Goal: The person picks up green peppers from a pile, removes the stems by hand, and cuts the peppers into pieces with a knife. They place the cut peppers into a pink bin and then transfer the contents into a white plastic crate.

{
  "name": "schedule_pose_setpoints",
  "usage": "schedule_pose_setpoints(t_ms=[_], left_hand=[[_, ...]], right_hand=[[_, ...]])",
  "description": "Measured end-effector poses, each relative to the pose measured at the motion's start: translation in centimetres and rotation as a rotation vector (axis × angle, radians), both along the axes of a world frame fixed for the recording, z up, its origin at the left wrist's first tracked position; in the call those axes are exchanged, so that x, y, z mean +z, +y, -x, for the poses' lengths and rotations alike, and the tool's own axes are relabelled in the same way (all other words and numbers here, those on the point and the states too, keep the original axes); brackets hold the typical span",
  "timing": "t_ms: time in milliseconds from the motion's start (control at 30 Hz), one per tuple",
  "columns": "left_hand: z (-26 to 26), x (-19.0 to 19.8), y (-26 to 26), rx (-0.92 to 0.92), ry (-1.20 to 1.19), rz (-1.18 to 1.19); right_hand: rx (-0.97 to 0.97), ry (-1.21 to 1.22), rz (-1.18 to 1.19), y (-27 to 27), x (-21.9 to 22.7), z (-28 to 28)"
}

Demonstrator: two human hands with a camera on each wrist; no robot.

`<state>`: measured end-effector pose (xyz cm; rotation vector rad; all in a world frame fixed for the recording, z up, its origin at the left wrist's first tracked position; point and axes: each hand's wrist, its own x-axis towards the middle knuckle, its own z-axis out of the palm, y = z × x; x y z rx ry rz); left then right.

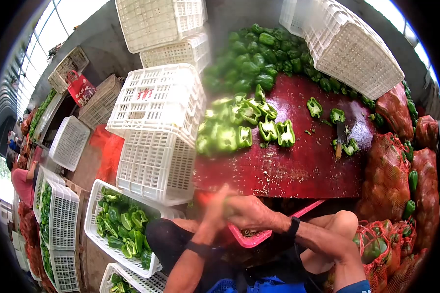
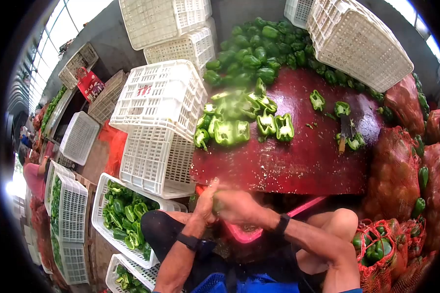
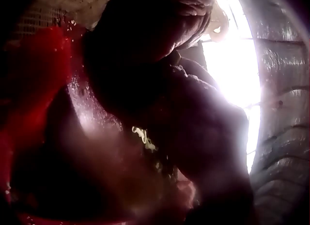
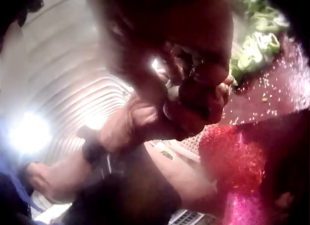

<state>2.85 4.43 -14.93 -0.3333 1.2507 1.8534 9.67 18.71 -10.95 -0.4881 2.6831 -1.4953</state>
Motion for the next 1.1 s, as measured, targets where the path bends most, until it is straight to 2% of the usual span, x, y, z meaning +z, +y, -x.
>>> schedule_pose_setpoints(t_ms=[233,333,433,533,633,733,833,933,1033,1100], left_hand=[[-1.1,-0.3,0.3,0.032,0.007,0.087],[-0.9,-0.7,0.4,0.007,-0.009,0.077],[-0.7,-1.0,0.7,-0.029,0.024,0.175],[-0.1,-1.6,0.5,-0.026,0.201,0.246],[1.1,-8.5,-0.2,0.060,0.347,0.163],[0.1,-7.3,0.2,0.183,0.577,0.259],[0.1,-5.2,0.1,0.253,0.285,0.056],[0.1,-3.4,0.2,0.160,0.066,-0.003],[-0.1,-2.0,0.4,0.079,0.101,0.113],[0.0,-2.5,0.3,-0.014,0.100,0.082]], right_hand=[[-0.052,0.060,0.081,-0.8,-1.1,0.0],[-0.066,0.040,-0.030,-0.7,-0.2,-0.2],[-0.095,0.120,-0.056,-0.9,-2.3,-0.3],[-0.210,0.111,-0.021,-2.0,-3.0,-1.5],[-0.147,0.319,-0.103,-1.4,-3.1,-1.6],[-0.124,0.264,-0.162,-0.9,-3.2,-1.5],[-0.133,0.243,-0.143,0.0,-1.7,-1.4],[-0.058,0.351,-0.039,0.2,-3.2,-0.7],[-0.046,0.008,-0.162,0.7,-2.4,-1.1],[0.010,-0.134,-0.187,1.1,-1.5,-0.8]])
